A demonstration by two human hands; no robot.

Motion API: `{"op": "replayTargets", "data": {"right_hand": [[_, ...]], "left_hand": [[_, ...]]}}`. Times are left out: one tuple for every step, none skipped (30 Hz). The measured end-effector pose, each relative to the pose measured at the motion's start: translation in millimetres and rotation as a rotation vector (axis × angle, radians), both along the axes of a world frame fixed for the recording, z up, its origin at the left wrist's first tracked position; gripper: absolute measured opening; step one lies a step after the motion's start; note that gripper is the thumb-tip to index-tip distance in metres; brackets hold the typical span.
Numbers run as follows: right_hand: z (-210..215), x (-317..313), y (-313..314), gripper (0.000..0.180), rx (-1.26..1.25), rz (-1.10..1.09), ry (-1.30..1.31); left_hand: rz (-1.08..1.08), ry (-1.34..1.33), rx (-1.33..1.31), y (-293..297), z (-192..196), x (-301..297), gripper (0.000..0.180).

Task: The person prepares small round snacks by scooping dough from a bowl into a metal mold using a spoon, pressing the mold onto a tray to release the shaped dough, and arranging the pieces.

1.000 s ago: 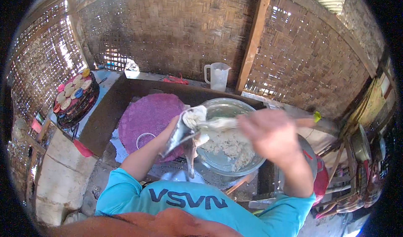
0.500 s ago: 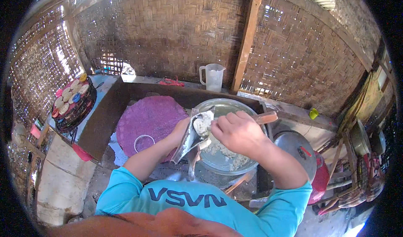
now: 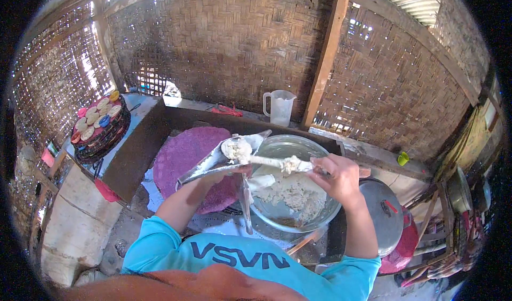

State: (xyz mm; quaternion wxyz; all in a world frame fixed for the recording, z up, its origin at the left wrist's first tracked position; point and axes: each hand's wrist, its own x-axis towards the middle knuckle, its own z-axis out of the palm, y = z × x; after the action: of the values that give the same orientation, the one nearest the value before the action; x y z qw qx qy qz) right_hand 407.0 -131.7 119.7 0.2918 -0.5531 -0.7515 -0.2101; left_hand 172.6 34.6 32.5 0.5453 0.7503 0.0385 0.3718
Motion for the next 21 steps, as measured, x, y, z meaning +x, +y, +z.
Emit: {"op": "replayTargets", "data": {"right_hand": [[6, -1, -2, 0.025, 0.000, -0.001, -0.003], [12, -2, -2, 0.025, -0.005, 0.004, -0.033], [19, -4, -4, 0.024, -0.012, 0.012, -0.064], [30, -8, -6, 0.022, -0.020, 0.019, -0.105], [39, -13, -5, 0.022, -0.021, 0.028, -0.103], [45, -12, -6, 0.021, -0.097, 0.020, -0.165], [52, -12, -6, 0.020, -0.174, 0.014, -0.226], [62, -20, -6, 0.017, -0.254, 0.004, -0.289], [68, -27, -4, 0.017, -0.257, 0.000, -0.285], [72, -36, 0, 0.017, -0.305, -0.009, -0.371], [72, -42, 4, 0.018, -0.354, -0.020, -0.457], [68, -46, 7, 0.015, -0.344, 0.014, -0.487], [61, -53, 12, 0.015, -0.346, 0.006, -0.483], [52, -61, 16, 0.011, -0.240, 0.039, -0.572], [47, -66, 17, 0.010, -0.133, 0.073, -0.660], [43, -67, 12, 0.010, -0.131, 0.068, -0.660], [39, -71, 10, 0.013, 0.022, 0.105, -0.720], [36, -74, 9, 0.018, 0.177, 0.141, -0.775], [39, -72, 3, 0.018, 0.186, 0.152, -0.775], [49, -67, -6, 0.021, 0.193, 0.099, -0.690], [59, -61, -15, 0.024, 0.199, 0.050, -0.610]], "left_hand": [[-0.017, 0.006, -0.097, 6, -7, 3, 0.050], [-0.056, 0.031, -0.400, 6, -10, 7, 0.042], [-0.055, 0.018, -0.717, 5, -11, 10, 0.036], [-0.318, -0.102, -0.954, 19, -35, 14, 0.033], [-0.583, -0.233, -1.181, 33, -62, 17, 0.033], [-0.163, -0.095, -0.944, 19, -51, 32, 0.034], [0.005, -0.013, -0.998, 5, -41, 35, 0.036], [0.042, 0.036, -0.913, 12, -58, 35, 0.037], [0.071, 0.091, -0.829, 12, -59, 37, 0.039], [0.034, 0.032, -0.995, 7, -61, 40, 0.041], [0.032, 0.038, -1.000, -2, -48, 38, 0.041], [0.099, 0.111, -0.892, -11, -35, 37, 0.041], [0.166, 0.182, -0.782, -18, -24, 36, 0.041], [0.318, 0.323, -0.320, -23, -16, 33, 0.039], [0.316, 0.322, -0.317, -21, -12, 34, 0.039], [0.202, 0.207, -0.695, -18, -7, 36, 0.037], [0.093, 0.074, -1.068, -15, -4, 34, 0.035], [0.104, 0.066, -1.065, -13, -3, 32, 0.035], [0.046, 0.020, -1.058, -9, -4, 29, 0.034], [0.005, -0.034, -1.049, -3, -8, 23, 0.034], [-0.038, -0.093, -1.036, 5, -12, 18, 0.033]]}}
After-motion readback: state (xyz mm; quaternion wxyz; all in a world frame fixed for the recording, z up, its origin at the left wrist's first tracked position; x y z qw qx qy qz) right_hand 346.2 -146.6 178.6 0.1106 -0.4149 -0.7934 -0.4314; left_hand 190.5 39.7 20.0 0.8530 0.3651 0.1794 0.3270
